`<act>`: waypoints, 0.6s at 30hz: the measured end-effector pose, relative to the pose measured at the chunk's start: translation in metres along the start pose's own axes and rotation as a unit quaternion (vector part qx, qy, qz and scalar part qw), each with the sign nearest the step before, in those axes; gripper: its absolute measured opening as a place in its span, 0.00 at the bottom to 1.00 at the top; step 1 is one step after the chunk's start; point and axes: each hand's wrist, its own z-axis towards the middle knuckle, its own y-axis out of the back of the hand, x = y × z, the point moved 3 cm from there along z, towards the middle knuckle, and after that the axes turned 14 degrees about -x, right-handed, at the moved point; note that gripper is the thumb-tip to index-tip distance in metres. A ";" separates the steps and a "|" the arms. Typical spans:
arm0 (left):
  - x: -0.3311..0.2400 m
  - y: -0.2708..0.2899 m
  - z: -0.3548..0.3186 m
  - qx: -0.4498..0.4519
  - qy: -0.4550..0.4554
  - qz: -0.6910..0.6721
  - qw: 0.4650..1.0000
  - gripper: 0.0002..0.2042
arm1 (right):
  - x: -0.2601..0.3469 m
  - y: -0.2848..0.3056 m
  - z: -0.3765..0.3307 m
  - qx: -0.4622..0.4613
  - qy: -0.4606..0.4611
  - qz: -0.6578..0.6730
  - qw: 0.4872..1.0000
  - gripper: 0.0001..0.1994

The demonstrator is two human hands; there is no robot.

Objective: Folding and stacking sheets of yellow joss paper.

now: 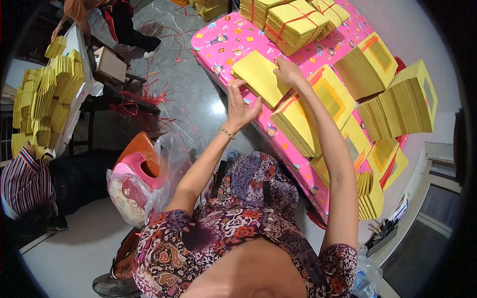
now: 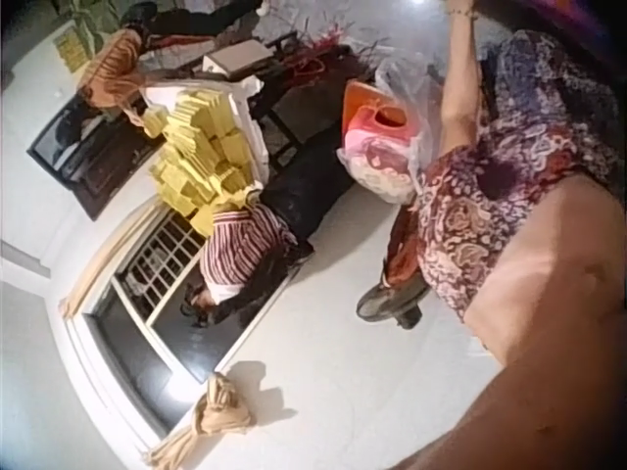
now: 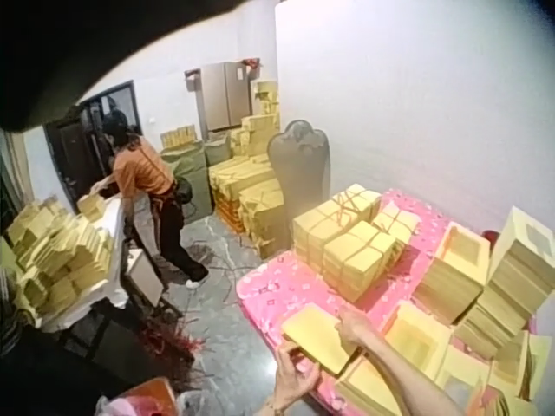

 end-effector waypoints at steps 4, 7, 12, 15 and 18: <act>-0.004 0.000 0.009 -0.004 0.030 0.006 1.000 0.29 | -0.003 -0.004 -0.001 -0.030 0.002 -0.005 1.000 0.17; -0.009 -0.004 0.022 0.020 -0.076 0.141 0.987 0.31 | 0.003 -0.001 -0.003 -0.011 -0.002 -0.013 1.000 0.20; 0.008 -0.021 0.025 0.202 -0.101 0.223 0.948 0.34 | 0.007 0.001 -0.005 -0.012 0.010 -0.005 1.000 0.23; 0.012 -0.023 0.023 0.207 -0.105 0.216 0.948 0.33 | 0.012 0.003 -0.007 -0.002 -0.005 -0.009 1.000 0.23; 0.013 -0.025 0.024 0.211 -0.122 0.226 0.943 0.33 | 0.013 0.006 -0.008 -0.015 -0.022 -0.009 1.000 0.19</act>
